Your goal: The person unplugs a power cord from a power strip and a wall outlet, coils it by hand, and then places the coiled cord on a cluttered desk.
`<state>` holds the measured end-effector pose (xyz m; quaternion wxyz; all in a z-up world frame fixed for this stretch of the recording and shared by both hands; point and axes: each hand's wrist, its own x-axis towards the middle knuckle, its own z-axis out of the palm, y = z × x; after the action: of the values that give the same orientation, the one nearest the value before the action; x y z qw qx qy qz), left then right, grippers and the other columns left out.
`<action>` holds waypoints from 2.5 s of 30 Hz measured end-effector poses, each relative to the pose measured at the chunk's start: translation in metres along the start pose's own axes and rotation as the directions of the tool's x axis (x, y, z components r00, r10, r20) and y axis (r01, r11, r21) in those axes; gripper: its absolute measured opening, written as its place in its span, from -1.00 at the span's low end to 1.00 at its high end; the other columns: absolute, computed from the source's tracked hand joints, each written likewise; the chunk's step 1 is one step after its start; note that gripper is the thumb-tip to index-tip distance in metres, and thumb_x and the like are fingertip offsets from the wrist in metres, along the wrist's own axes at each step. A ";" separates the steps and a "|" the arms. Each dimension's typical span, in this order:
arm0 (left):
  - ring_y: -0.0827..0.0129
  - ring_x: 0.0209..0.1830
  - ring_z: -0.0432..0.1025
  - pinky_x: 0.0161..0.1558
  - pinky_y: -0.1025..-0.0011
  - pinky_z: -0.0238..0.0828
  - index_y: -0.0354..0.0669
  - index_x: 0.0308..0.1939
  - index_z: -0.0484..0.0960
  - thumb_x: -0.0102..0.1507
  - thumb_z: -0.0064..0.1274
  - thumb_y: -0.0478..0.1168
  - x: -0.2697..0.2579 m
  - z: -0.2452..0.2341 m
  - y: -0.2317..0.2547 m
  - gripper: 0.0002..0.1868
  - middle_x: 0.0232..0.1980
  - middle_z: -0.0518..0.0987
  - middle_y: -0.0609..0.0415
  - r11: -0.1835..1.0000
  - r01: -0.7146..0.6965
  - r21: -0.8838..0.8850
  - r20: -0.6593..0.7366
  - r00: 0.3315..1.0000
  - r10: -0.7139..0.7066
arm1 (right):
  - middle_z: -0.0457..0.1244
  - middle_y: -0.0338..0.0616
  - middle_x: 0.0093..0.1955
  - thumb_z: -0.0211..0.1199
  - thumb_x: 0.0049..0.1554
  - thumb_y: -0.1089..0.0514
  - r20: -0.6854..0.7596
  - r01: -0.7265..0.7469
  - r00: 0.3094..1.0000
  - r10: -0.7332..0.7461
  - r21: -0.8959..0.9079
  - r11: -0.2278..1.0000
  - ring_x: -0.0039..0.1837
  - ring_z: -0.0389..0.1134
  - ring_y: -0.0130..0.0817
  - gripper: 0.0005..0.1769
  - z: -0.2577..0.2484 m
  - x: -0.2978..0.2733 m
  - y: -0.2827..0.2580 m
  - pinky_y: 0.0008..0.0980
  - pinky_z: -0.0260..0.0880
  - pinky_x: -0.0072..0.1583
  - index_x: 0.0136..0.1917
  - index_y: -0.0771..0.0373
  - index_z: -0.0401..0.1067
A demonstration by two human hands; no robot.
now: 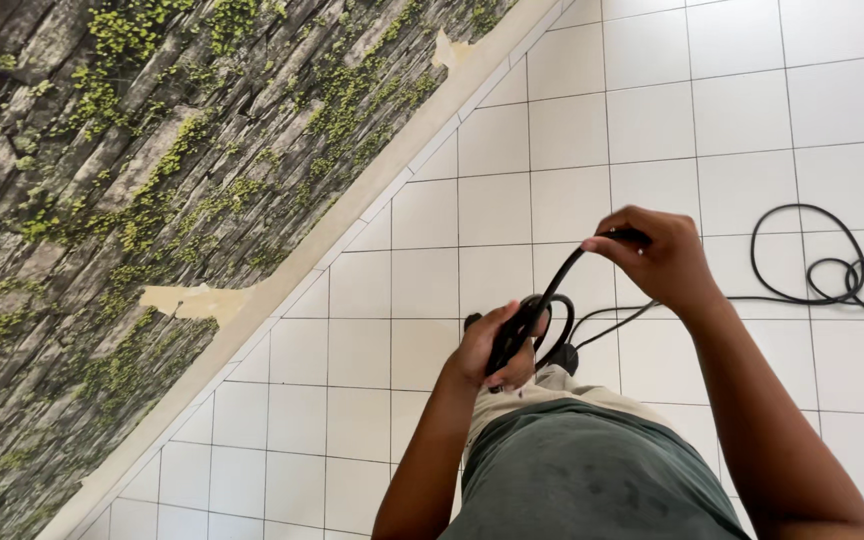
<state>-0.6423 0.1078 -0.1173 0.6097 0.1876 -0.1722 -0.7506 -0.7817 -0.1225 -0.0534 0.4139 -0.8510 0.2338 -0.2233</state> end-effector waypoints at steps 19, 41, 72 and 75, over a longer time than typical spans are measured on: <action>0.57 -0.80 0.14 -0.58 0.49 0.14 -0.19 0.07 0.38 0.53 -0.19 -0.19 -0.084 0.000 0.131 -0.85 -0.70 0.30 0.27 0.414 -0.906 0.092 -0.259 0.380 0.888 | 0.05 -0.29 -0.47 0.11 0.26 -0.27 0.645 -0.721 0.620 0.448 0.243 0.649 -0.36 0.04 -0.40 -0.41 0.124 -0.131 0.171 -0.48 0.23 -0.12 -0.17 0.23 0.68; 0.41 -0.85 0.21 -0.56 0.44 0.36 -0.15 -0.29 0.32 0.42 -0.49 0.37 0.020 -0.004 -0.008 -0.33 -0.74 0.33 0.06 0.943 0.173 -0.283 0.047 0.985 -0.167 | 0.16 -0.26 -0.53 0.56 -0.04 0.08 0.114 -0.251 0.964 0.242 0.074 0.965 -0.45 0.04 -0.58 -0.70 0.018 -0.021 0.024 -0.47 0.00 -0.37 -0.28 0.30 0.50; 0.47 -0.79 0.37 -0.73 0.51 0.28 -0.20 -0.34 0.45 0.44 -0.31 0.27 0.033 -0.012 -0.036 -0.38 -0.69 0.48 0.10 0.881 0.302 0.366 -0.410 0.902 -0.138 | 0.39 -0.23 -0.23 0.41 0.07 0.06 0.234 -0.038 0.972 0.031 0.026 0.999 -0.23 0.41 -0.46 -0.78 0.018 -0.061 -0.007 -0.39 0.40 -0.23 -0.12 0.23 0.53; 0.53 -0.78 0.39 -0.73 0.58 0.26 -0.16 -0.31 0.41 0.26 -0.36 0.48 0.030 0.001 -0.040 -0.26 -0.70 0.48 0.12 0.949 0.203 0.241 -0.184 0.970 -0.160 | 0.35 -0.28 -0.34 0.57 -0.10 0.05 0.235 -0.165 0.960 0.150 0.045 0.985 -0.35 0.23 -0.45 -0.69 0.020 -0.059 0.030 -0.39 0.29 -0.26 -0.26 0.22 0.49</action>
<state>-0.6828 0.0862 -0.1382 0.5202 0.3407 -0.2003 -0.7571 -0.8231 -0.0922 -0.0998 0.4816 -0.8363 0.2437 -0.0966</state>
